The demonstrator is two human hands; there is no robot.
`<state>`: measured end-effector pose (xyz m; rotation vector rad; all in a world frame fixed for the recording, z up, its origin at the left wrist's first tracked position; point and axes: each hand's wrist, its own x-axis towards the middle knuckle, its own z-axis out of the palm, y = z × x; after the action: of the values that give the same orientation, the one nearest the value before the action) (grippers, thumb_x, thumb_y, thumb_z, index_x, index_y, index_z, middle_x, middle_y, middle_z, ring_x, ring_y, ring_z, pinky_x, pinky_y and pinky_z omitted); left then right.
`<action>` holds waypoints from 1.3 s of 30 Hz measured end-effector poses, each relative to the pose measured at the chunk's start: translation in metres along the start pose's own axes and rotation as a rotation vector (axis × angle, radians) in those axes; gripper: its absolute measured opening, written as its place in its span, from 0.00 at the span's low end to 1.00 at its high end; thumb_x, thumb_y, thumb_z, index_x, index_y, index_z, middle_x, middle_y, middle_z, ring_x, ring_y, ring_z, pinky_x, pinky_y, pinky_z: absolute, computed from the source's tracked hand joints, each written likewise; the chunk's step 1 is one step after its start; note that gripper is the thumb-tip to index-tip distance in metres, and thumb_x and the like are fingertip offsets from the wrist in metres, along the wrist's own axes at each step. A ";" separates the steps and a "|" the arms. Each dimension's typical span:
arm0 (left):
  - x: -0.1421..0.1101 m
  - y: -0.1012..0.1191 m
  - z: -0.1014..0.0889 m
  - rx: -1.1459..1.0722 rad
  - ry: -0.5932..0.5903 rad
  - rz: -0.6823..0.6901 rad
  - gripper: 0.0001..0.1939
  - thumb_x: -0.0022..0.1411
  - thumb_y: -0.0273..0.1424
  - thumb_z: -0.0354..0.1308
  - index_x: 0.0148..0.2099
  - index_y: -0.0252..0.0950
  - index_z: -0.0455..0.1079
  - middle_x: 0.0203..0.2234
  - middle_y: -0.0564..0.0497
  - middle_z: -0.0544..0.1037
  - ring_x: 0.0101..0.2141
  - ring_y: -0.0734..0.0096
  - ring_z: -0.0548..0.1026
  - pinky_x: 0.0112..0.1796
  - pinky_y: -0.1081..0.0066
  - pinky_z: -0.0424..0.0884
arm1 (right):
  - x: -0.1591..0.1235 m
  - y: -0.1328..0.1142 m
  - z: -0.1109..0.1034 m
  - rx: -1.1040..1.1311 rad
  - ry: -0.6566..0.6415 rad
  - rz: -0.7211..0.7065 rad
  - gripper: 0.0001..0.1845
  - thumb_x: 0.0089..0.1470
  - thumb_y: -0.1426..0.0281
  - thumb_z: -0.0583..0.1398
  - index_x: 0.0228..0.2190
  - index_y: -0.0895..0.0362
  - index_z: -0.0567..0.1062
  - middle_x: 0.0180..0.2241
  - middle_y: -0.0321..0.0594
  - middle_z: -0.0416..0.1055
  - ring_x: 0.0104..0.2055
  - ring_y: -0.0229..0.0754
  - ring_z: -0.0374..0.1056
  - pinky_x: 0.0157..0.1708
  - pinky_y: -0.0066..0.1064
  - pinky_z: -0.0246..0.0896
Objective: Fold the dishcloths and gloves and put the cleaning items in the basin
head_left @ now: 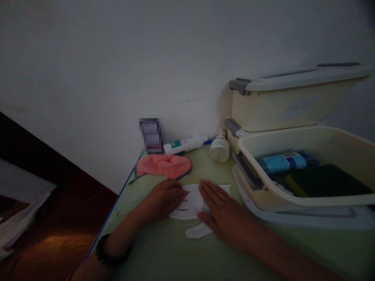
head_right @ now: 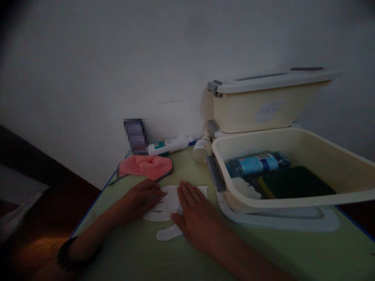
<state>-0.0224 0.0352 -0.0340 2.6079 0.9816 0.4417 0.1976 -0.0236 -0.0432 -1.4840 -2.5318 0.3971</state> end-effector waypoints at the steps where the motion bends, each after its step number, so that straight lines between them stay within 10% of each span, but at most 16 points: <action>1: 0.000 -0.001 0.002 0.009 0.001 0.002 0.12 0.62 0.30 0.51 0.45 0.38 0.72 0.38 0.46 0.72 0.39 0.66 0.71 0.42 0.65 0.69 | 0.000 0.000 0.000 -0.003 -0.012 0.013 0.33 0.59 0.60 0.48 0.58 0.70 0.53 0.62 0.55 0.45 0.63 0.52 0.41 0.59 0.46 0.43; 15: 0.001 -0.001 0.008 0.063 0.129 -0.032 0.13 0.63 0.29 0.49 0.49 0.36 0.68 0.43 0.44 0.70 0.44 0.65 0.70 0.45 0.64 0.70 | 0.001 0.006 0.006 0.003 0.032 -0.006 0.35 0.60 0.57 0.45 0.59 0.69 0.53 0.62 0.54 0.45 0.64 0.50 0.41 0.60 0.42 0.40; 24: -0.001 0.021 0.015 0.149 -0.190 -0.004 0.29 0.65 0.39 0.45 0.64 0.32 0.47 0.62 0.41 0.53 0.62 0.59 0.50 0.58 0.52 0.53 | 0.008 0.008 0.007 -0.051 0.069 0.006 0.31 0.60 0.63 0.45 0.57 0.73 0.55 0.61 0.58 0.46 0.64 0.51 0.41 0.60 0.42 0.39; 31: -0.004 0.015 0.017 0.167 -0.187 0.031 0.32 0.65 0.41 0.45 0.65 0.36 0.40 0.63 0.44 0.48 0.62 0.60 0.45 0.59 0.53 0.50 | 0.005 0.012 0.007 -0.068 0.071 -0.025 0.35 0.60 0.58 0.45 0.58 0.72 0.55 0.61 0.59 0.46 0.64 0.51 0.41 0.60 0.43 0.41; 39: 0.001 0.005 0.007 0.152 0.070 0.004 0.11 0.64 0.30 0.47 0.45 0.33 0.67 0.42 0.43 0.72 0.45 0.63 0.69 0.47 0.62 0.67 | 0.006 0.015 0.004 -0.076 0.027 -0.037 0.35 0.59 0.56 0.46 0.58 0.71 0.54 0.62 0.57 0.45 0.64 0.51 0.40 0.60 0.42 0.42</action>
<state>-0.0161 0.0314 -0.0385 2.7465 1.0716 0.4800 0.2054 -0.0118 -0.0520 -1.4554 -2.5759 0.2771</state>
